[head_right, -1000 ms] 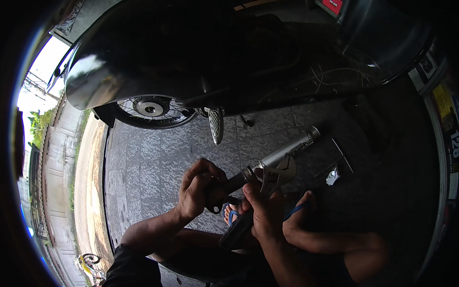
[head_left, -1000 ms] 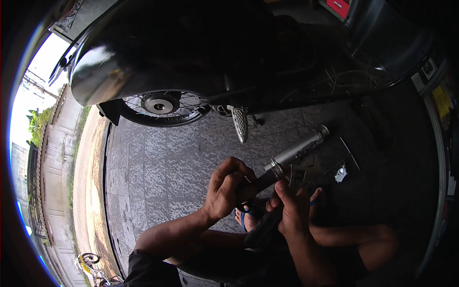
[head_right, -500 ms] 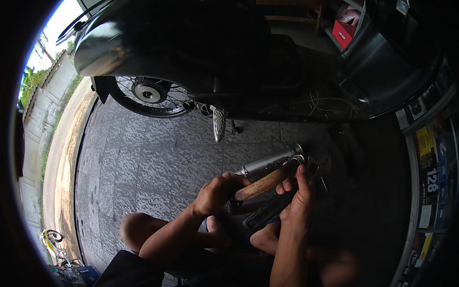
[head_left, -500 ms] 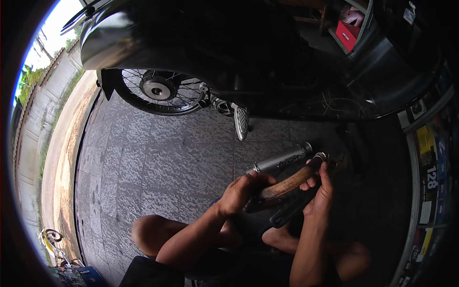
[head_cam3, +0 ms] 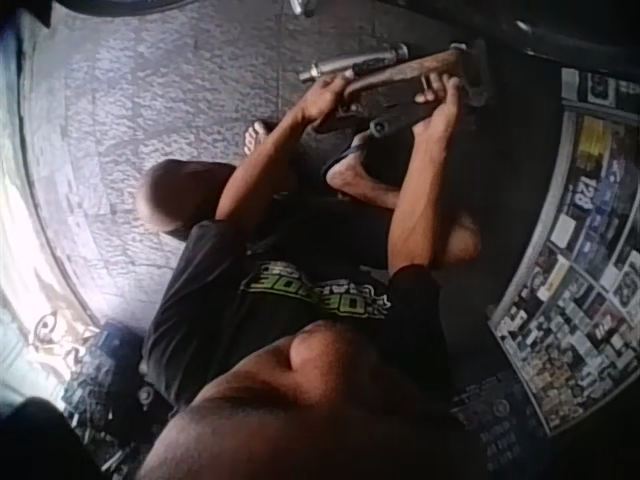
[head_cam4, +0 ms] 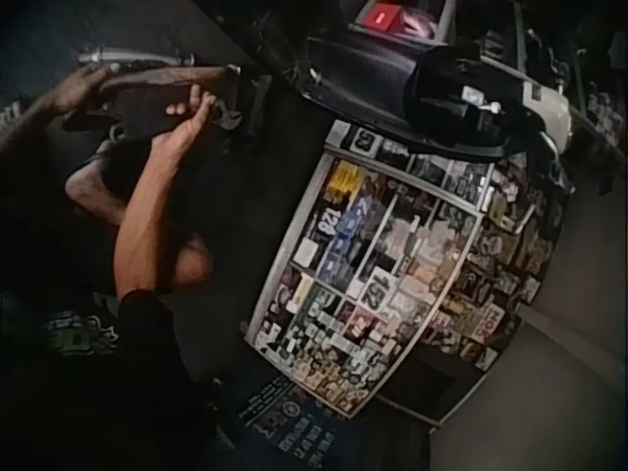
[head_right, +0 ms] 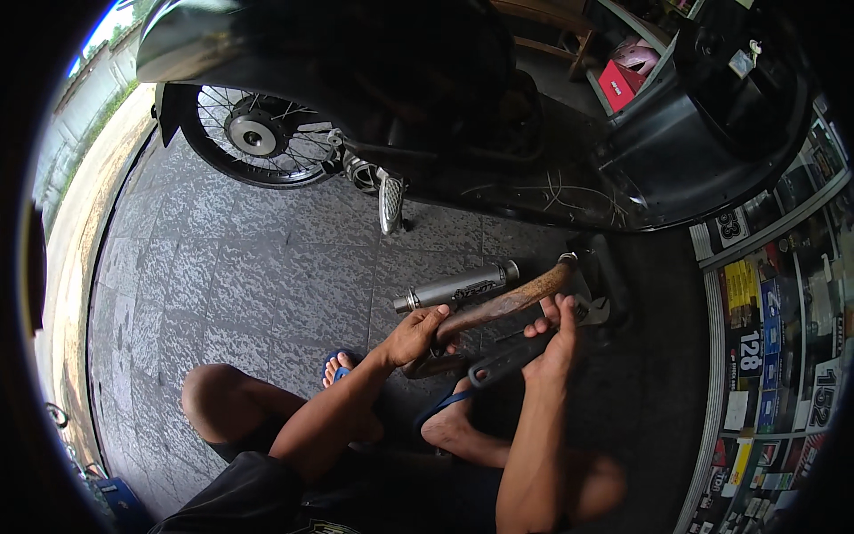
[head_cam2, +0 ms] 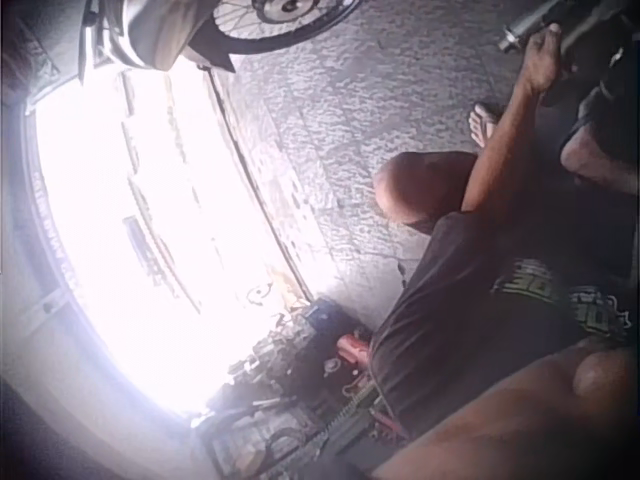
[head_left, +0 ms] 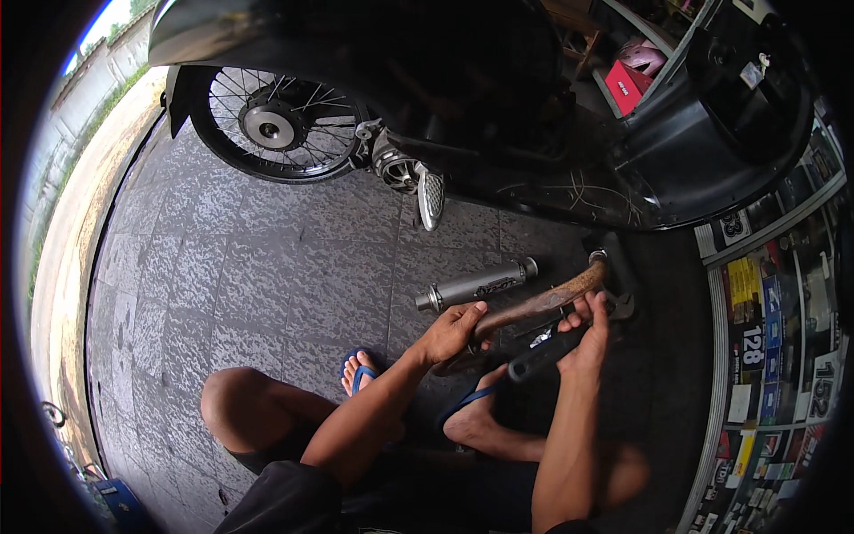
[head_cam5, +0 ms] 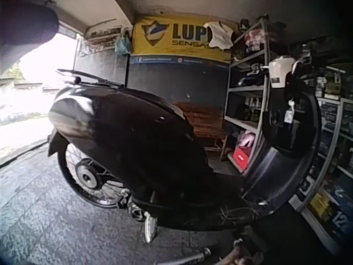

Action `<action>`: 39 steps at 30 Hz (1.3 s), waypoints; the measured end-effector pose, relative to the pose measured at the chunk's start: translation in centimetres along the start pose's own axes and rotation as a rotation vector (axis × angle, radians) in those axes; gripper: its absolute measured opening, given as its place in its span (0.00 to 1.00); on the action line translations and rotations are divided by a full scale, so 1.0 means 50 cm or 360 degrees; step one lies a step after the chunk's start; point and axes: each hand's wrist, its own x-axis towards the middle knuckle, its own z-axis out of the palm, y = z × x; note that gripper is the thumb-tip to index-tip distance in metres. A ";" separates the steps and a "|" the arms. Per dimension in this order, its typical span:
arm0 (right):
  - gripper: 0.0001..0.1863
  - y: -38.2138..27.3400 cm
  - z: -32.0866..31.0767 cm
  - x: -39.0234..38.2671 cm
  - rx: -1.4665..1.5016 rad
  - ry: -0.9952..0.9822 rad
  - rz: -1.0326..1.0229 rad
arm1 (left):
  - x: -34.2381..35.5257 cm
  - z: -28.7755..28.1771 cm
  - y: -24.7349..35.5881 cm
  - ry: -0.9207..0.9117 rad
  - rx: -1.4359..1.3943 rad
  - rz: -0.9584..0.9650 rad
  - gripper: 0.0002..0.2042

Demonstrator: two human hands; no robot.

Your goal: The person handles a motorcycle exhaust pipe, uses a wrench to tighten a component on it, and then uses a hammer to strike a metal piece on a workbench.

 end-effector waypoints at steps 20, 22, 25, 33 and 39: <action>0.24 0.064 0.040 -0.095 -0.0845 -0.0088 -0.0378 | 0.028 0.068 -0.035 0.0090 -0.0280 -0.0106 0.31; 0.23 0.060 0.042 -0.083 -0.0897 -0.0131 -0.0387 | 0.026 0.086 -0.031 0.0087 -0.0186 -0.0069 0.32; 0.17 0.059 0.049 -0.075 -0.0940 -0.0195 -0.0428 | 0.031 0.090 -0.035 0.0001 -0.0203 -0.0064 0.32; 0.09 0.019 0.040 -0.072 -0.0732 -0.0181 -0.0356 | -0.005 0.081 0.013 -0.0265 -0.0451 -0.0067 0.18; 0.13 0.019 0.011 -0.073 -0.0230 -0.0229 -0.0228 | -0.037 0.078 0.071 -0.0455 0.0702 -0.0222 0.19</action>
